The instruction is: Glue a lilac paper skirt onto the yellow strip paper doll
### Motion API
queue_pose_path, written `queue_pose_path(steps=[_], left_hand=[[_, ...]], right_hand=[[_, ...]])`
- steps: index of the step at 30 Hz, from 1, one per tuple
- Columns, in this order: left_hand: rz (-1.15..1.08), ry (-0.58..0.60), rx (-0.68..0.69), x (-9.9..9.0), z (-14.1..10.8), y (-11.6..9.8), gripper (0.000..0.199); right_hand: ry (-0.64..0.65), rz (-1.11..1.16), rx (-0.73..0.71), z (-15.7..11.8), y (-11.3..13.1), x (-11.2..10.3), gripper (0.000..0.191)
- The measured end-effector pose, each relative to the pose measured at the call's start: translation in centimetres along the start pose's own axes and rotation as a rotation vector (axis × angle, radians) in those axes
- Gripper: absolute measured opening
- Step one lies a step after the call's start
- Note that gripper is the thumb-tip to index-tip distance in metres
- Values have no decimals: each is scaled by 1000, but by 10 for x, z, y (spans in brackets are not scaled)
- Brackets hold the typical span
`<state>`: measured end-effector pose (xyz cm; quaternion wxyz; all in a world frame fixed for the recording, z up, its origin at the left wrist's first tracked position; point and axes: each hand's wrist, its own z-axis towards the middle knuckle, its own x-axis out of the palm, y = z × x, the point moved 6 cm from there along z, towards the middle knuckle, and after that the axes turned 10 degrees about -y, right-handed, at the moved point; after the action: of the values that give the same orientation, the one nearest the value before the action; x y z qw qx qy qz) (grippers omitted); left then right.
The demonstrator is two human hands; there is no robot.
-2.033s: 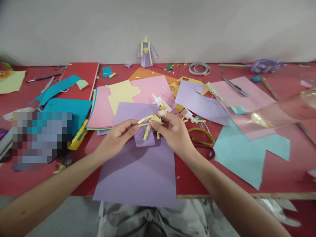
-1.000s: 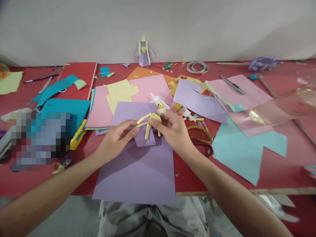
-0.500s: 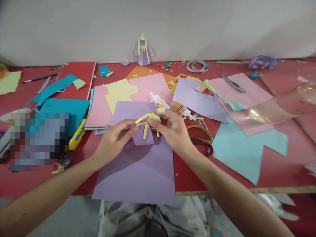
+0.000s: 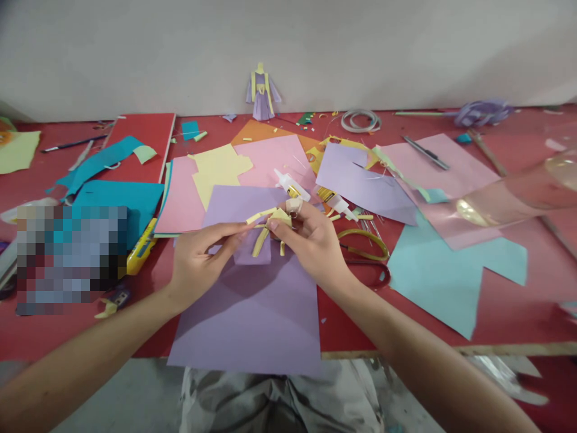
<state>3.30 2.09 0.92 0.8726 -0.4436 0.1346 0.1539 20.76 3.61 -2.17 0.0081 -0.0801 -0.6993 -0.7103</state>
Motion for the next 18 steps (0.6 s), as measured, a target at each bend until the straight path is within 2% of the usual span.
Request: queue_pose_path(steps=[5,12,18], left_hand=[[-9,1,0,0,1,0,17],[-174,60,-324,4,3,14,19],[-199,88,-405,7,2,18,17]], right_hand=[[-15,-1,12,0,-1,0,13],[-2,-28,21,2,-3,-1,16],[-10,-65,-4,1,3,1,16]])
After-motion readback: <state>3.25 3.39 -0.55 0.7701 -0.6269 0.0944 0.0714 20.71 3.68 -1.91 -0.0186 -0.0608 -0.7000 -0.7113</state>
